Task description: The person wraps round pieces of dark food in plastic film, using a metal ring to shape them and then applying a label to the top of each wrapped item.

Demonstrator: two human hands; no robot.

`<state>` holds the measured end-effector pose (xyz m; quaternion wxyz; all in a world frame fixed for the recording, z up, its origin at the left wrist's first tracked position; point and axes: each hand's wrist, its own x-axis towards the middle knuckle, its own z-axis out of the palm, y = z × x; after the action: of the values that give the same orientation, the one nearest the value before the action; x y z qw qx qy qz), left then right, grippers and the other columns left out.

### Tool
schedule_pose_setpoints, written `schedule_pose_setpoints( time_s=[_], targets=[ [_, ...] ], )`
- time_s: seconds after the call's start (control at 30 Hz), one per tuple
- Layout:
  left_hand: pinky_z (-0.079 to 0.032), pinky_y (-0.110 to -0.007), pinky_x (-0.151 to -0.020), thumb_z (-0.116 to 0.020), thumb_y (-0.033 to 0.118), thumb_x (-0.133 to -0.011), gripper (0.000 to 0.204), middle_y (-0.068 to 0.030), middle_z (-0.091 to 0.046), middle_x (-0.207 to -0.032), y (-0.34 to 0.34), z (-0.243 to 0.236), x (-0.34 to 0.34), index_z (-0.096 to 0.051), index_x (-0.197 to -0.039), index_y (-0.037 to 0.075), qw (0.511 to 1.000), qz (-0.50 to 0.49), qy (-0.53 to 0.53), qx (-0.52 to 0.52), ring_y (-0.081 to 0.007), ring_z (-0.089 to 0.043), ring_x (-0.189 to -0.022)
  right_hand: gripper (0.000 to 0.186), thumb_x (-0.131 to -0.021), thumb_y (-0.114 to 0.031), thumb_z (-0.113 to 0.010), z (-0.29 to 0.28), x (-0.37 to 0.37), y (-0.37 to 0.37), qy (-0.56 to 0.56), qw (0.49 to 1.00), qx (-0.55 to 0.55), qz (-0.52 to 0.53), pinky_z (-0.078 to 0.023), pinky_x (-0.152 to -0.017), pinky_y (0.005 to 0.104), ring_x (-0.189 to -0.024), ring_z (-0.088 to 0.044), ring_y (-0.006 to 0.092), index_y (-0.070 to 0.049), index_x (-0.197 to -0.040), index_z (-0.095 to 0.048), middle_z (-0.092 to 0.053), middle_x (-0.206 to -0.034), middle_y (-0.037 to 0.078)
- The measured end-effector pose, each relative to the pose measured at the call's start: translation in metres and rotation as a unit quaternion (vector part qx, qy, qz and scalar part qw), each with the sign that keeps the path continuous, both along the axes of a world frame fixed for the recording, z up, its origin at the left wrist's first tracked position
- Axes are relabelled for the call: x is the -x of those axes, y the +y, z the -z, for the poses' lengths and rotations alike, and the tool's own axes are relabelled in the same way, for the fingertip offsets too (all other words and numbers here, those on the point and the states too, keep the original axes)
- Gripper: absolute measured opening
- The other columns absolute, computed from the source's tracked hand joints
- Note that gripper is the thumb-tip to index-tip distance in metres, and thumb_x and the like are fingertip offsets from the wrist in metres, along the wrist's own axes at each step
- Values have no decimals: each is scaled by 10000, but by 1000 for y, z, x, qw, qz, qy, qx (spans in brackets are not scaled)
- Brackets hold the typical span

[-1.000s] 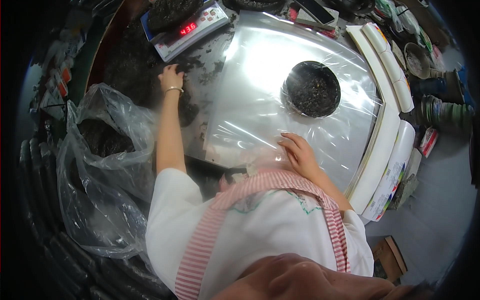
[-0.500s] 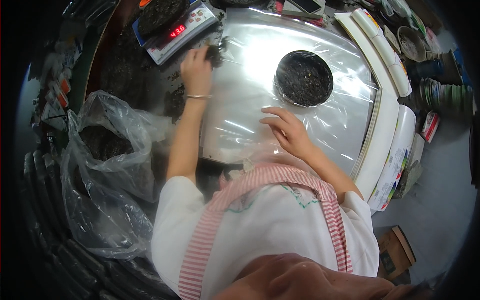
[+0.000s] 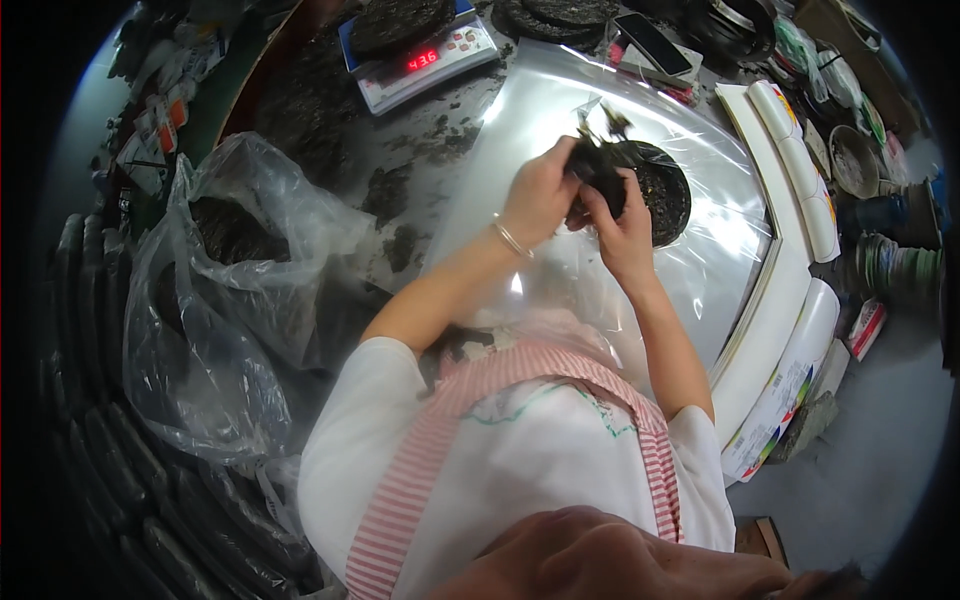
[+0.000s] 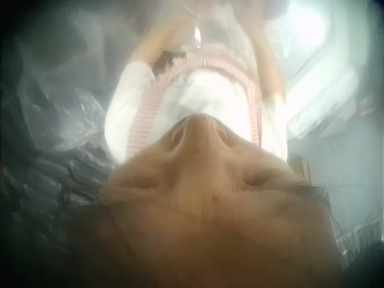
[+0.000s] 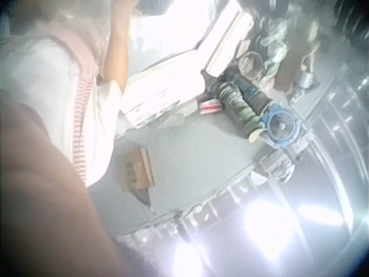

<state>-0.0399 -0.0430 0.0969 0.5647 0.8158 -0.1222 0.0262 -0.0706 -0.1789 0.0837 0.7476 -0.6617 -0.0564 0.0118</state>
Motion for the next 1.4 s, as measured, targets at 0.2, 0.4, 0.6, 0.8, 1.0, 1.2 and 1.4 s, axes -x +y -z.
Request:
schedule_pose_setpoints(
  time_s=[0.2,0.4,0.6,0.8,1.0,1.2,1.4],
  targets=[
    [-458,-336,-673,-562,149,-909,245,-118,-630,-841,46,2,-29,-574,-1098,-7,995,-27,25,-96,-176,-555,-726,219,-881,25,-552,1,3,-27,-26,996,74,-49,-520,-640,281,-698,-669,169,-9,-1097,-540,-655,-807,109],
    [-482,-389,-768,-565,302,-933,490,-187,-655,-917,186,29,-81,-481,-1324,19,948,-259,69,-169,-311,-602,-807,464,-845,-77,-637,44,-15,-97,-214,776,576,142,-455,-926,392,-1115,-548,343,-63,-1288,-502,-526,-1259,225],
    [-237,-468,-1118,-656,158,-824,733,-283,-357,-1412,220,116,-35,-288,-1444,27,834,-266,-65,-479,-443,-299,-1323,413,-818,-180,-688,43,63,-91,-43,931,359,50,-422,-968,383,-1203,-485,342,-70,-1193,-554,-512,-1290,141],
    [-269,-461,-1108,-663,136,-779,660,-144,-413,-1412,135,99,-32,-414,-1383,41,871,143,-223,-414,-385,-302,-1346,256,-827,-200,-683,100,97,-53,-205,833,509,-71,-469,-790,395,-1000,-594,290,-63,-1026,-597,-608,-1087,116],
    [-278,-431,-1104,-786,277,-689,974,-190,-344,-1449,71,127,-12,-236,-1457,40,936,202,-202,-208,-366,-298,-1358,176,-801,-39,-653,-35,56,-97,-297,803,466,222,-499,-620,351,-728,-627,262,-52,-975,-632,-663,-911,96],
    [-349,-408,-1066,-694,265,-823,647,-213,-519,-1295,-62,107,-18,-404,-1345,17,974,125,-143,-121,-390,-388,-1280,346,-846,-165,-651,-16,118,-62,-84,944,274,-165,-426,-937,406,-1102,-547,321,-23,-1153,-582,-570,-1196,187],
    [-419,-405,-967,-625,171,-850,207,-128,-656,-772,-74,115,-24,-571,-991,28,918,162,-150,-329,-308,-620,-885,705,-827,-353,-682,94,68,-124,-87,802,538,245,-250,-1099,453,-1351,-239,420,40,-1332,-387,-326,-1385,299]
  ],
)
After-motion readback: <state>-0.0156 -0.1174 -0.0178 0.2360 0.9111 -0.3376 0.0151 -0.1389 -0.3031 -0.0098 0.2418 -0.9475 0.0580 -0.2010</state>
